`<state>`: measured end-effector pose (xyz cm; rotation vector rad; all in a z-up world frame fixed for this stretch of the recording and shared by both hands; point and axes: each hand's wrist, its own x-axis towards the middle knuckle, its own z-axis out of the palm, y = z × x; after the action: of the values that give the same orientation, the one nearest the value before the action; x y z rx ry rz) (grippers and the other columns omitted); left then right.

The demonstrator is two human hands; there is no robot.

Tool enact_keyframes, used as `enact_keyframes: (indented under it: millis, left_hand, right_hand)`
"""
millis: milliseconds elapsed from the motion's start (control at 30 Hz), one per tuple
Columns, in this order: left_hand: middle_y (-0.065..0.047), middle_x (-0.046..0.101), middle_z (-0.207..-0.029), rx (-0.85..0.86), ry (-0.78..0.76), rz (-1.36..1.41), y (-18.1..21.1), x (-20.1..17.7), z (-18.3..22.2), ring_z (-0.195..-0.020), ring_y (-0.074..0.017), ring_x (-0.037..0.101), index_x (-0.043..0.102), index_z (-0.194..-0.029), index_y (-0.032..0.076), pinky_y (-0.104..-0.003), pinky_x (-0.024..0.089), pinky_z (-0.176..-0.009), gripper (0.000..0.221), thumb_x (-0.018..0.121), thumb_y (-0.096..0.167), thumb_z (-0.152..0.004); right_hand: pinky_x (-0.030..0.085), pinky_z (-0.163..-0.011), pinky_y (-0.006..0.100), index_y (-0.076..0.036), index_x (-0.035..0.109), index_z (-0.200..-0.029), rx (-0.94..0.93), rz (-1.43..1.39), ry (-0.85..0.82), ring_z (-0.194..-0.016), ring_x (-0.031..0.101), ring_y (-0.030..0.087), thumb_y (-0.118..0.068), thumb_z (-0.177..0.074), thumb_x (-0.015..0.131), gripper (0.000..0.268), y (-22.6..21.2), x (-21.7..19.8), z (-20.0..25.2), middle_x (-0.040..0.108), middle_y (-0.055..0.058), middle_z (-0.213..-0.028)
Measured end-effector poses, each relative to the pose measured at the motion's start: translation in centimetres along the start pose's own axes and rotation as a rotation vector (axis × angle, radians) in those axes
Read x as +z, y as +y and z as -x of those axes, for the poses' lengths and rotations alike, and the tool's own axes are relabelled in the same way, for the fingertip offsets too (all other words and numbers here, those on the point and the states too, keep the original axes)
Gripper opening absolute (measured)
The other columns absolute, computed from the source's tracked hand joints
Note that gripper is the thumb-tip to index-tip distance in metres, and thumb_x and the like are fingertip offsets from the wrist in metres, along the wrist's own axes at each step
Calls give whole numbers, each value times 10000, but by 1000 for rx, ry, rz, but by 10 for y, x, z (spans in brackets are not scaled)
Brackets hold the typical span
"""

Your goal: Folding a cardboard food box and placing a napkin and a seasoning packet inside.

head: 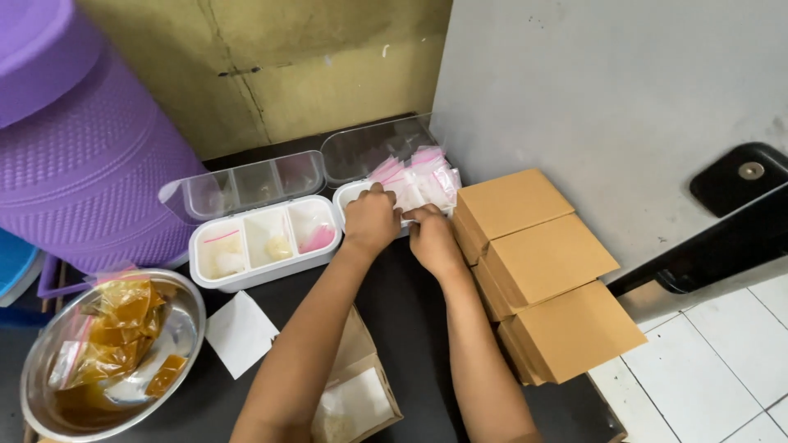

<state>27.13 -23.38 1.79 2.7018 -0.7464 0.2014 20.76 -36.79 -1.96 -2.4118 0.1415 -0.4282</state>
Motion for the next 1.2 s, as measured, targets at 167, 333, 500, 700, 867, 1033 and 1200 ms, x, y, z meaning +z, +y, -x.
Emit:
enact_keyframes:
  millis: [167,333,500,700,867,1033,1200]
  left_hand:
    - [-121,637,-986,-76,-79,121,-2,1,10,-915,-354,740,738,-1046,49,-473,619,-800,250,633,266,-979]
    - [-112,646,-942,-84,-104,96,-3,11,15,-892,-344,751,739,-1028,60,-446,631,-779,259,637,289,-963]
    - [-119,660,-914,-68,-126,32,8,7,15,-874,-334,753,749,-999,48,-438,635,-762,276,670,297,-909]
    - [-132,679,-981,-25,-47,-74,14,7,13,-901,-342,746,759,-1036,49,-473,630,-790,273,721,272,-883]
    - [-97,657,-969,20,213,-43,14,7,17,-915,-317,720,721,-1023,59,-439,612,-725,219,566,171,-916]
    - [-72,644,-919,218,219,120,10,-27,34,-963,-323,697,654,-991,103,-442,584,-785,187,529,206,-899]
    - [-3,617,-816,318,337,136,6,-69,67,-894,-261,699,618,-929,188,-386,564,-788,71,578,244,-910]
  right_hand:
    - [567,-913,469,-87,765,-1076,21,-14,-76,-1048,694,390,-49,-899,621,231,-8,-10,1,677,149,-1020]
    - [576,-896,456,-88,768,-1068,26,18,-139,-1035,703,376,-47,-888,634,228,-6,-15,4,663,128,-999]
    - [584,-880,437,-77,775,-1045,45,19,-190,-1027,707,367,-50,-896,618,218,-1,-16,3,654,127,-980]
    - [572,-918,472,-45,738,-1188,75,0,-209,-1103,684,409,-74,-945,548,309,-17,-27,6,693,216,-1086]
    - [487,-1047,545,45,561,-1391,109,-103,-94,-1245,582,479,-22,-945,558,450,-62,-61,16,599,316,-1278]
    - [521,-1004,544,36,506,-1405,-86,-221,73,-1257,533,515,35,-842,628,576,-82,-72,26,500,287,-1365]
    - [506,-570,301,-188,783,-1024,-117,-227,62,-611,632,159,-164,-803,809,224,-77,-75,28,640,32,-627]
